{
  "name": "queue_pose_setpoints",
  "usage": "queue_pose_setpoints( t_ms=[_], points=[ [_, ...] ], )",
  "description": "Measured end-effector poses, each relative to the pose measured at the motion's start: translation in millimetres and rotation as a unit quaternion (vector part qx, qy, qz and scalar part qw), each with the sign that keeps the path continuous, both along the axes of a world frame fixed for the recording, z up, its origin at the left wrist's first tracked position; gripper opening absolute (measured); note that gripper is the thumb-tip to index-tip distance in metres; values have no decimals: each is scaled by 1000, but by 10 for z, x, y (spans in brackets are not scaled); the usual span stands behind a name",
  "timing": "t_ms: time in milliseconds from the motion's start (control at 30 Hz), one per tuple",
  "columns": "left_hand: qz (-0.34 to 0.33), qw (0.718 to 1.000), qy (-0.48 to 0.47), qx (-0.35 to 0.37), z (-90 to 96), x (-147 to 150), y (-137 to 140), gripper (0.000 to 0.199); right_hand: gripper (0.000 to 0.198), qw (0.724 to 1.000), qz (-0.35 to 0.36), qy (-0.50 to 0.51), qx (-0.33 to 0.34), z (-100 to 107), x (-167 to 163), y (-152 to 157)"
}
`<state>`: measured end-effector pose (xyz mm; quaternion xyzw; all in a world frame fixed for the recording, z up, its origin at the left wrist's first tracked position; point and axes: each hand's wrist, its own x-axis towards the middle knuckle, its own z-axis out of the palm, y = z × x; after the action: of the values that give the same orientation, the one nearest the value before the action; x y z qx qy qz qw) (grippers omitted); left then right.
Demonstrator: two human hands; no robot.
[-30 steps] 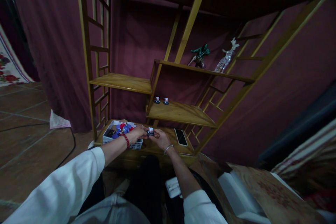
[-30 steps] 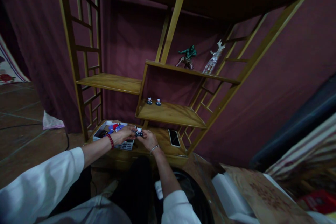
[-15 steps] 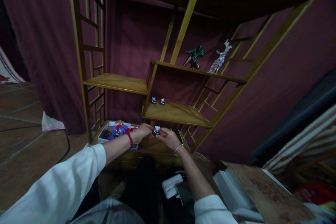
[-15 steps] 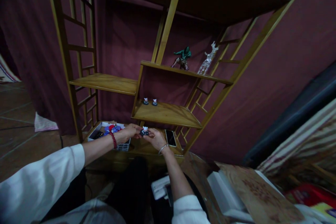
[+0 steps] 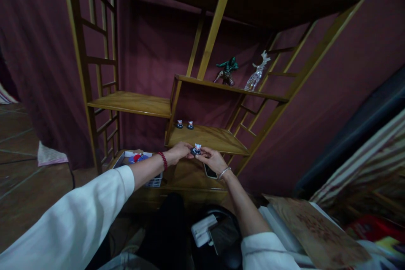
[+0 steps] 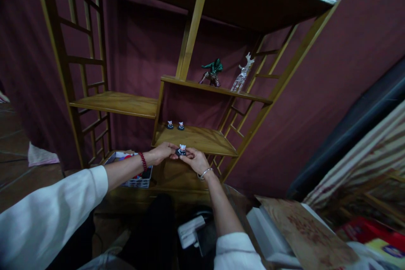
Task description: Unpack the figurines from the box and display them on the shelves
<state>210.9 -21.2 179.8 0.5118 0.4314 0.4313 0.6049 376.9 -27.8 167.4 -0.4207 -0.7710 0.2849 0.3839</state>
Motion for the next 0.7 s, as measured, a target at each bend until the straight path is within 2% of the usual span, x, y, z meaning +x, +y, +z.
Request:
queue_pose_setpoints(
  t_ms=[367,500,700],
  points=[
    [31,998,46,40,61,344,339,24,38,999,-37,2,-31,182,243,301],
    [55,995,63,50,68,449,451,24,38,999,-37,13,-34,195,308,426],
    [83,989,101,65,51,599,608,21,38,997,-79,-2,-14,185,420,632]
  ],
)
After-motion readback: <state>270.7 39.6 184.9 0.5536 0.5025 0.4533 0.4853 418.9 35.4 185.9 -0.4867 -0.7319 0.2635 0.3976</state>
